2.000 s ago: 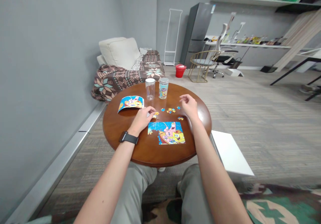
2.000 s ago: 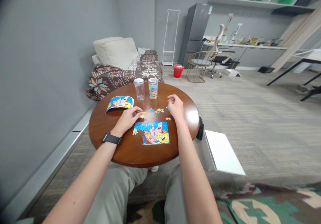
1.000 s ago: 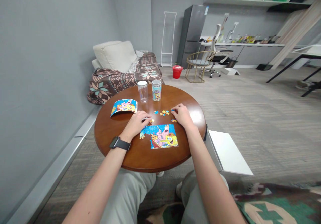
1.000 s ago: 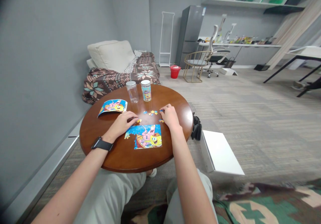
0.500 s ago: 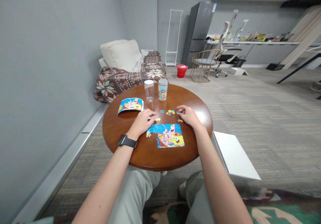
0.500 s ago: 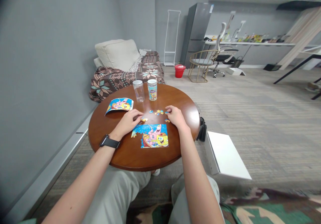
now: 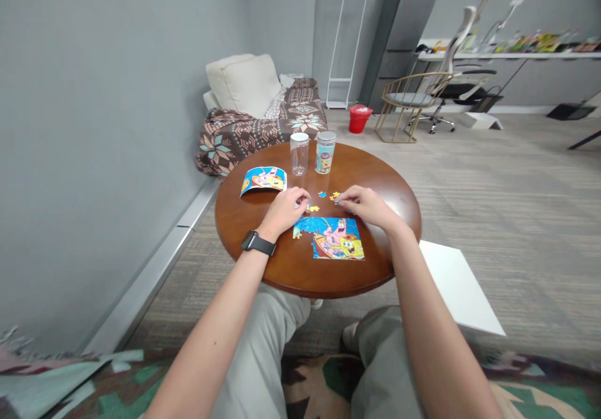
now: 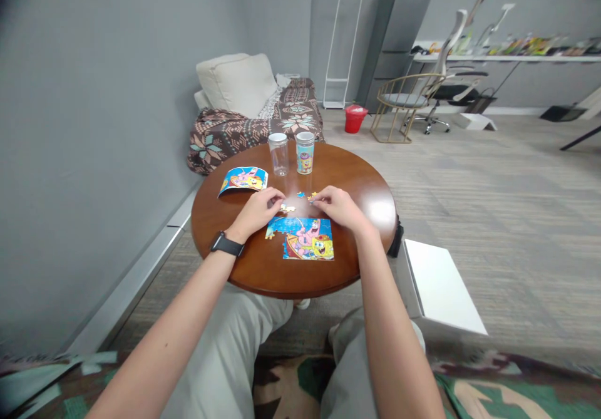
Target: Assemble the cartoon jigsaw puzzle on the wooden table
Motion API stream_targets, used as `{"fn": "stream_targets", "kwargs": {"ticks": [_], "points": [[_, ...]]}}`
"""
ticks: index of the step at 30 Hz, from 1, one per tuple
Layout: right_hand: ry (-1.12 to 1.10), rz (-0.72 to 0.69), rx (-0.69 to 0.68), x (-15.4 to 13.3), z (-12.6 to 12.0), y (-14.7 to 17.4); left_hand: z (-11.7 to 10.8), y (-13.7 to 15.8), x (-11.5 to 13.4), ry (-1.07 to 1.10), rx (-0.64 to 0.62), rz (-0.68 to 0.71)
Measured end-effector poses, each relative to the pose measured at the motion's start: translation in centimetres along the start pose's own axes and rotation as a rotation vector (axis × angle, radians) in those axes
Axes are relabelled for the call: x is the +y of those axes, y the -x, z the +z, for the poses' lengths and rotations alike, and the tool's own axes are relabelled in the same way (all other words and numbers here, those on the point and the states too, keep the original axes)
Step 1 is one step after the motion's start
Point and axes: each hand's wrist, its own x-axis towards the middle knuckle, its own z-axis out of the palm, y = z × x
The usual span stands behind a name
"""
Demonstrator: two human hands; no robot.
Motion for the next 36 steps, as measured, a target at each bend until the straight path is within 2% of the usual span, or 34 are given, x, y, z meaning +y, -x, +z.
{"fn": "stream_targets", "kwargs": {"ticks": [2, 5, 8, 10, 14, 19, 25, 30, 36], "points": [[-0.082, -0.055, -0.16, -2.0, 1.2, 0.8, -0.9, 0.6, 0.8, 0.02, -0.024, -0.039], [-0.161, -0.044, -0.212, -4.2, 3.5, 2.0, -2.2, 2.3, 2.5, 0.136, -0.087, -0.116], [-0.182, -0.093, -0.139, -4.9, 4.9, 2.6, -2.5, 4.2, 4.0, 0.288, -0.15, -0.159], [-0.199, -0.127, -0.091, -4.9, 5.1, 2.6, -2.2, 5.1, 4.5, 0.321, -0.119, -0.159], [-0.214, -0.161, -0.034, -4.6, 4.5, 2.6, -1.4, 6.1, 4.1, 0.303, -0.036, -0.176], [-0.118, -0.175, 0.082, -3.8, 4.2, 2.6, -1.1, 6.9, 3.5, 0.372, -0.006, -0.211], [-0.01, -0.202, 0.052, -3.0, 4.8, 2.5, -1.4, 6.9, 3.9, 0.181, -0.051, -0.069], [0.027, -0.217, 0.045, -3.0, 4.8, 2.5, -1.1, 6.8, 3.6, 0.059, -0.062, -0.089], [0.033, -0.208, 0.05, -3.0, 4.9, 2.5, -0.7, 6.7, 3.4, -0.044, -0.085, -0.052]]}}
